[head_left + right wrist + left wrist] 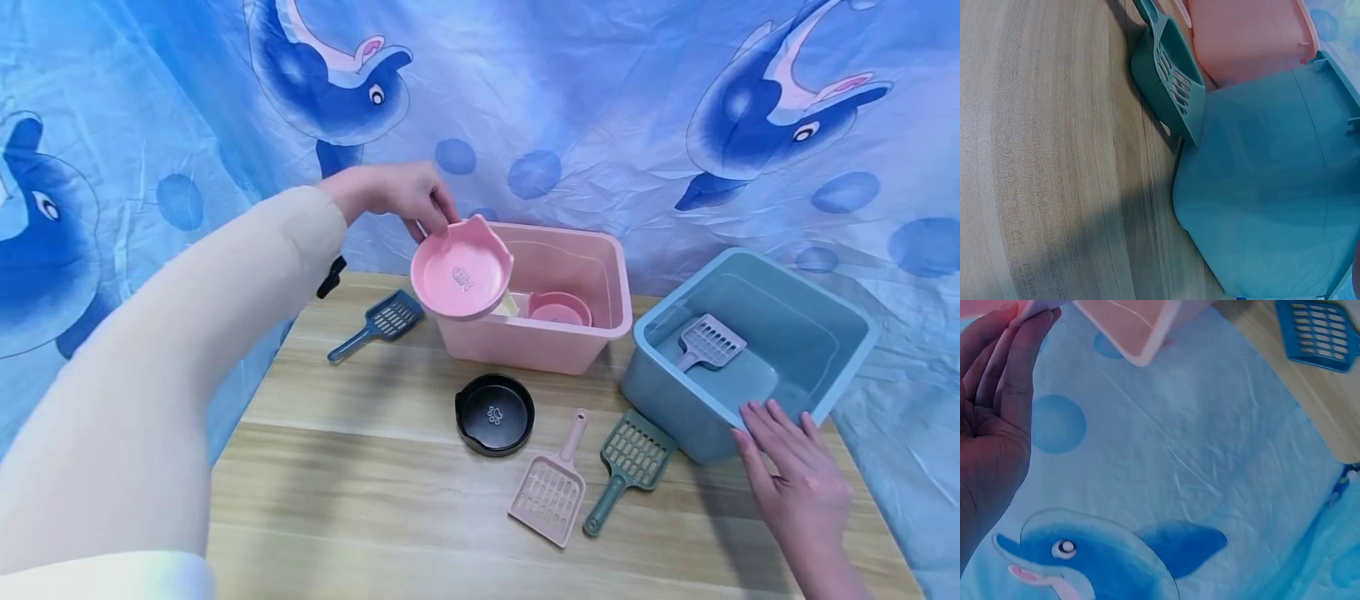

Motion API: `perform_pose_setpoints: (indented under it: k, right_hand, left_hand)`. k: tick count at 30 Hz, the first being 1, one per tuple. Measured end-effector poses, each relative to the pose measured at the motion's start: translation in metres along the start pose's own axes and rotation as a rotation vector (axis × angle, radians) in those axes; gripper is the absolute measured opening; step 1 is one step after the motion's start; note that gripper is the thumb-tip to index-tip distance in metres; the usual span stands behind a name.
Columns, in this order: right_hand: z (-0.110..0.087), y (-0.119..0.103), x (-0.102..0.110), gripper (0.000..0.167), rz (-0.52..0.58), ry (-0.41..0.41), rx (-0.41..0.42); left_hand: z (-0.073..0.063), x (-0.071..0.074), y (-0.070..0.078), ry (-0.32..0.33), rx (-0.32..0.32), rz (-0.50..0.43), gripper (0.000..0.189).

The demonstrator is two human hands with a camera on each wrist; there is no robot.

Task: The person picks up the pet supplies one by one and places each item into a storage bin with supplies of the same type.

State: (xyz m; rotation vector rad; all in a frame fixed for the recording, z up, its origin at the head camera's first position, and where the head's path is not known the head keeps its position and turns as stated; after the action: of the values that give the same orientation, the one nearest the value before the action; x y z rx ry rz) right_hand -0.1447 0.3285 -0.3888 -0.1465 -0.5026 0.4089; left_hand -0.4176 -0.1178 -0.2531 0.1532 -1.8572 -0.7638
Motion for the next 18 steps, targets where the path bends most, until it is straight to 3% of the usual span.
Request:
perform_pose_setpoints:
  k: [6, 18]
  right_hand:
    - [0.002, -0.002, -0.003, 0.056, -0.004, -0.029, -0.003]
    - [0.002, -0.001, 0.000, 0.056, -0.014, -0.033, -0.009]
  left_hand:
    - [0.032, -0.003, 0.003, 0.028, -0.010, 0.039, 0.028]
    - [0.082, -0.034, -0.024, 0.084, -0.006, 0.088, 0.024]
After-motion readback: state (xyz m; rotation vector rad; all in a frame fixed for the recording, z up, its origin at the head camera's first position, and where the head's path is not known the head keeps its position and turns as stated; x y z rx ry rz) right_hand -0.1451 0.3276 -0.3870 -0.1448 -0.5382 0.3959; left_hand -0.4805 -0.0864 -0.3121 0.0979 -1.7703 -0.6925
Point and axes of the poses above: each hand's wrist, its own z-axis towards the middle knuckle, its own x-axis out of the back of the hand, y = z × x, the point moved 10 cm from there along z, towards the middle knuckle, and after that the axes turned 11 degrees about y, right-handed, at the moved point
